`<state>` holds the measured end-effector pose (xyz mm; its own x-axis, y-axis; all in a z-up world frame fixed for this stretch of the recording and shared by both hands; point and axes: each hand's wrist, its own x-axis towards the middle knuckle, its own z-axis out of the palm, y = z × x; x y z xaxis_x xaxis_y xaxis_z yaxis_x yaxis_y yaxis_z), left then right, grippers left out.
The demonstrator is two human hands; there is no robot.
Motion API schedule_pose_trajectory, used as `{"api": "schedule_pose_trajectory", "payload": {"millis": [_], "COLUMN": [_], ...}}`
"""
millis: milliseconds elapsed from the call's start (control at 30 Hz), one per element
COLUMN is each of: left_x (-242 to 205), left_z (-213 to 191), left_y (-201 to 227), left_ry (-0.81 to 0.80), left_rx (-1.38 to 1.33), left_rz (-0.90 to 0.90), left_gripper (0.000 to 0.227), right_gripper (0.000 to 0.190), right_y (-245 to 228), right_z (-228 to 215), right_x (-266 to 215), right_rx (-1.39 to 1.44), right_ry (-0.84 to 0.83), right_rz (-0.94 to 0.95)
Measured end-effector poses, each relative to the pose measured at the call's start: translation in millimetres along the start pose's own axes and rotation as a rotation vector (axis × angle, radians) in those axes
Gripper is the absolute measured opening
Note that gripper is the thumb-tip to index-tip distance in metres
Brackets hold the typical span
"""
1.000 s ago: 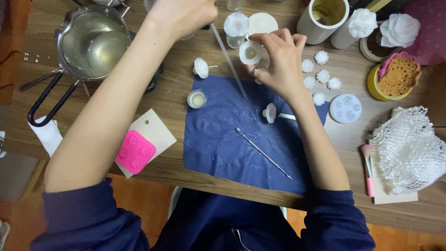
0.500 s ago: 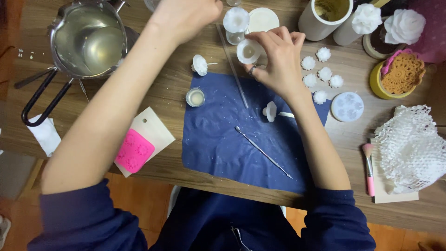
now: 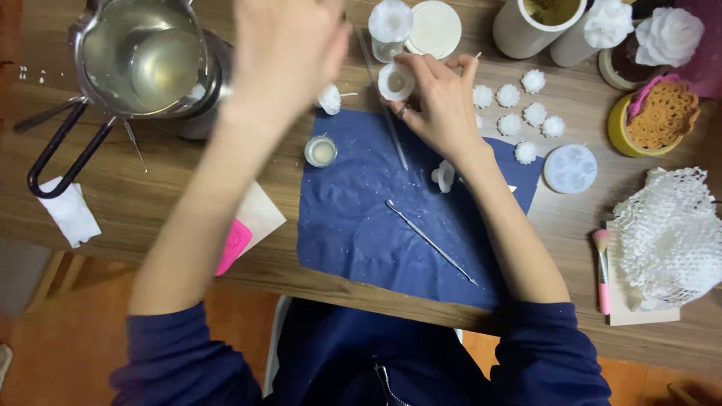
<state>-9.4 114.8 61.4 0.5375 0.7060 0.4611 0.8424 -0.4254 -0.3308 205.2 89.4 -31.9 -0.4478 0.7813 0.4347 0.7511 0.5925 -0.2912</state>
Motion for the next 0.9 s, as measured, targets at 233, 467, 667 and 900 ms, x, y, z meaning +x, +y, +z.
{"api": "schedule_pose_trajectory", "payload": {"millis": [233, 467, 667, 900], "left_x": [-25.4, -35.4, -34.6, -36.5], "left_z": [43.8, 70.4, 77.0, 79.1], "left_y": [35.7, 57.0, 70.2, 69.9], "left_ry": [-0.35, -0.349, -0.366, -0.367], "left_rx": [-0.011, -0.089, -0.095, -0.092], "left_rz": [0.132, 0.146, 0.143, 0.151], "left_gripper": [0.042, 0.056, 0.051, 0.047], "right_gripper": [0.048, 0.047, 0.051, 0.048], "right_y": [-3.2, -1.4, 3.9, 6.1], "right_z": [2.6, 0.5, 0.7, 2.0], "right_x": [-1.1, -0.8, -1.8, -2.7], "right_rx": [0.065, 0.077, 0.088, 0.096], "right_ry": [-0.034, -0.032, -0.06, -0.062], "right_rz": [0.021, 0.033, 0.038, 0.025]}}
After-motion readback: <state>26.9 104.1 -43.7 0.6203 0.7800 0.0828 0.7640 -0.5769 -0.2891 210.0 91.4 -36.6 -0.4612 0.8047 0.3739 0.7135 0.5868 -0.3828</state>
